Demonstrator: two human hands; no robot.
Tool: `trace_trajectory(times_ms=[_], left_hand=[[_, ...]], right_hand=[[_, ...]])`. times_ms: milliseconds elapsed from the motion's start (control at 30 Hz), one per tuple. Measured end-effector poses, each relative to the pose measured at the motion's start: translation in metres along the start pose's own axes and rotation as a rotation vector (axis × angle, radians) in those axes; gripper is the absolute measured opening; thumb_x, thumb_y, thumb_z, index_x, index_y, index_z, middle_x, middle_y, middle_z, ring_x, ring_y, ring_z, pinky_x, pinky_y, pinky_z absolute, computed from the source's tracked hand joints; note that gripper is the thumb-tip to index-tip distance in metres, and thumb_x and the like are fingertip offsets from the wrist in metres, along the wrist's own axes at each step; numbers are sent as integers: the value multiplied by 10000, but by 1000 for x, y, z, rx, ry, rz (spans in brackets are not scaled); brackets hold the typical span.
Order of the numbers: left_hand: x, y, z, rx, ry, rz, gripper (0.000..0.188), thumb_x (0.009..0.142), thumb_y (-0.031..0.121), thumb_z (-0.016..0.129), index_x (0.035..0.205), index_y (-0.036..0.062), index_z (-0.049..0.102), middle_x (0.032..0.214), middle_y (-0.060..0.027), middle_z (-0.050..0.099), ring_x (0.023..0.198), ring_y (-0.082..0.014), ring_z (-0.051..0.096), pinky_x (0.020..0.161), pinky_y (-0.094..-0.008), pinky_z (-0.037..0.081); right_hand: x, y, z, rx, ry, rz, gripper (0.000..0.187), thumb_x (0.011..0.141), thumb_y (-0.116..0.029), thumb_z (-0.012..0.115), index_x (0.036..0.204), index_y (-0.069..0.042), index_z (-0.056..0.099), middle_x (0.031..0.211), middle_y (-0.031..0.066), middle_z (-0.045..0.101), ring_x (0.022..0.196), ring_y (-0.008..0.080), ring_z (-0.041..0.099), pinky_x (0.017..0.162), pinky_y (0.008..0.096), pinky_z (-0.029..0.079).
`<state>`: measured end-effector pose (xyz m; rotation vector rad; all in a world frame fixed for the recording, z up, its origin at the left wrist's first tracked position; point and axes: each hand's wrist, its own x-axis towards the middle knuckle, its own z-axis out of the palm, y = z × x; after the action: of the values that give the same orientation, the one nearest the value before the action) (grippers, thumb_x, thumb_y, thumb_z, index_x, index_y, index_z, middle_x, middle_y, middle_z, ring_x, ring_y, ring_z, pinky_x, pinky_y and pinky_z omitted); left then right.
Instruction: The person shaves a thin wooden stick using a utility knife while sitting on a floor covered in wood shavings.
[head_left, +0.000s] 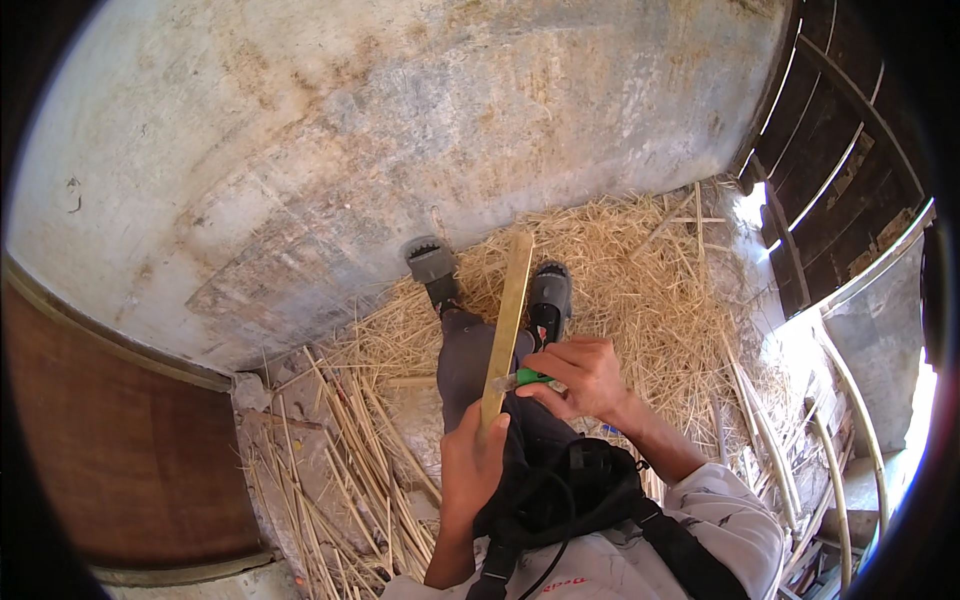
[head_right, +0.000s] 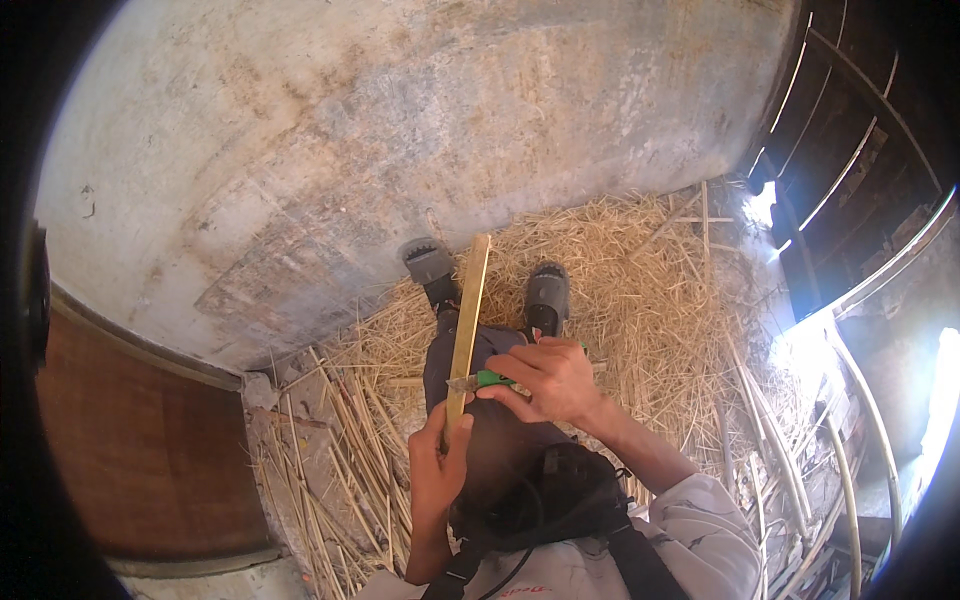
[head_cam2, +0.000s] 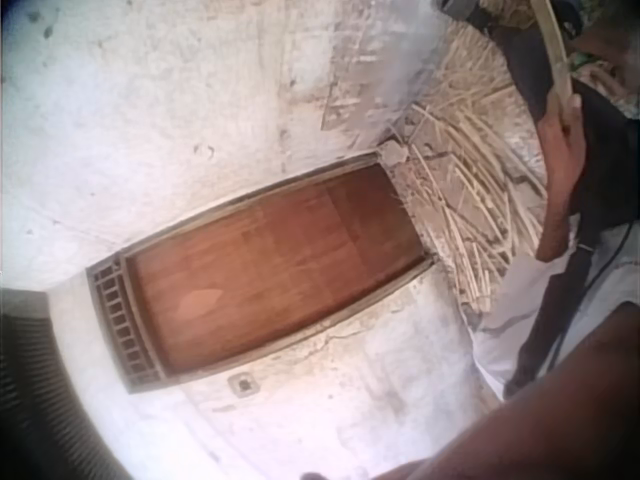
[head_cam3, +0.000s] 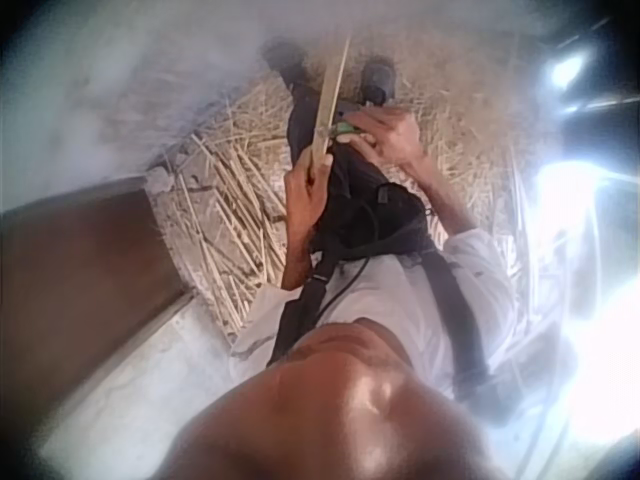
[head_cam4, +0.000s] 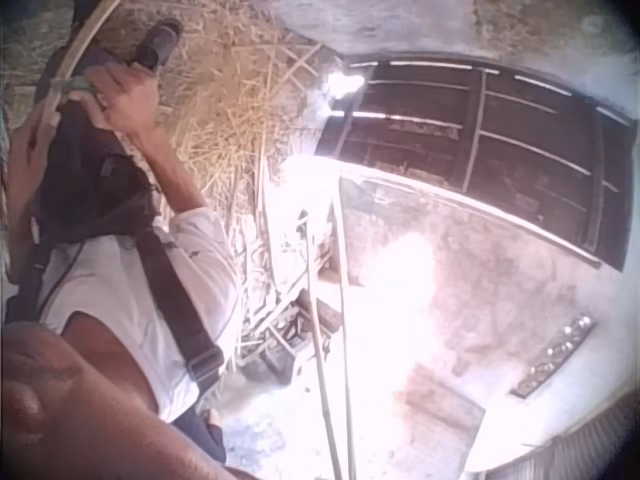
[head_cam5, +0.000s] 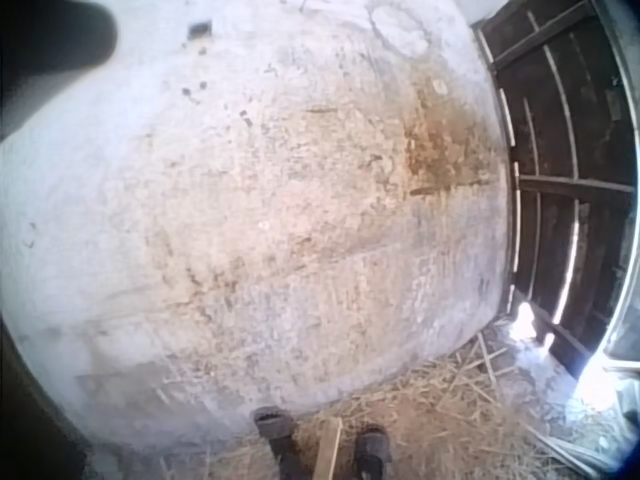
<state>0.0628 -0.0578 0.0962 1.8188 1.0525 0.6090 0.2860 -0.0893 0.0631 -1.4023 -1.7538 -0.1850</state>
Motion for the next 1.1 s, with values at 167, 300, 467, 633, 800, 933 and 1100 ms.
trace_trajectory(times_ms=[167,300,467,633,800,933,1100], left_hand=[[-8,-10,6,-55,16,26,285,1057,151,645,1306,25,703,648,39,483,595,-39,402,529,-276,278],[-32,-9,5,-106,-138,-30,331,1056,215,664,1293,-16,664,891,-247,720,784,-394,733,711,-408,554],[-19,-11,15,-113,-38,63,342,1048,179,672,1333,-9,667,727,-81,600,644,-143,536,587,-308,414],[-10,-8,14,-69,57,91,356,1048,188,684,1342,-14,672,650,16,469,592,-42,408,515,-273,310],[-8,-7,13,-57,89,86,353,1051,201,686,1331,-13,681,652,27,457,591,-40,397,514,-272,298],[-9,-11,15,-84,99,78,351,1042,195,698,1328,-8,686,656,30,482,593,-37,402,516,-269,305],[-12,-10,15,-100,77,87,345,1028,173,710,1323,-6,691,662,27,509,595,-37,416,519,-268,321]], right_hand=[[7,24,-5,-36,180,245,287,909,-379,820,996,-109,773,715,48,676,578,259,648,568,374,529],[18,72,-39,-70,190,615,308,985,-358,754,1027,-53,762,699,73,667,573,214,595,565,345,469],[-1,72,-40,303,243,680,388,1052,-412,629,1025,-40,737,791,21,642,717,110,532,647,300,409],[-17,48,-29,594,162,679,413,1048,-427,606,1085,-30,713,849,27,652,796,118,557,709,304,434],[-13,31,-29,350,15,401,304,972,-337,747,1075,-52,722,843,88,702,719,230,678,673,358,508],[-4,25,-29,277,-21,215,286,914,-295,822,1051,-63,728,848,97,713,714,316,696,654,402,532],[2,26,-30,209,31,201,289,903,-290,834,1049,-61,734,861,100,729,731,320,710,661,401,544]])
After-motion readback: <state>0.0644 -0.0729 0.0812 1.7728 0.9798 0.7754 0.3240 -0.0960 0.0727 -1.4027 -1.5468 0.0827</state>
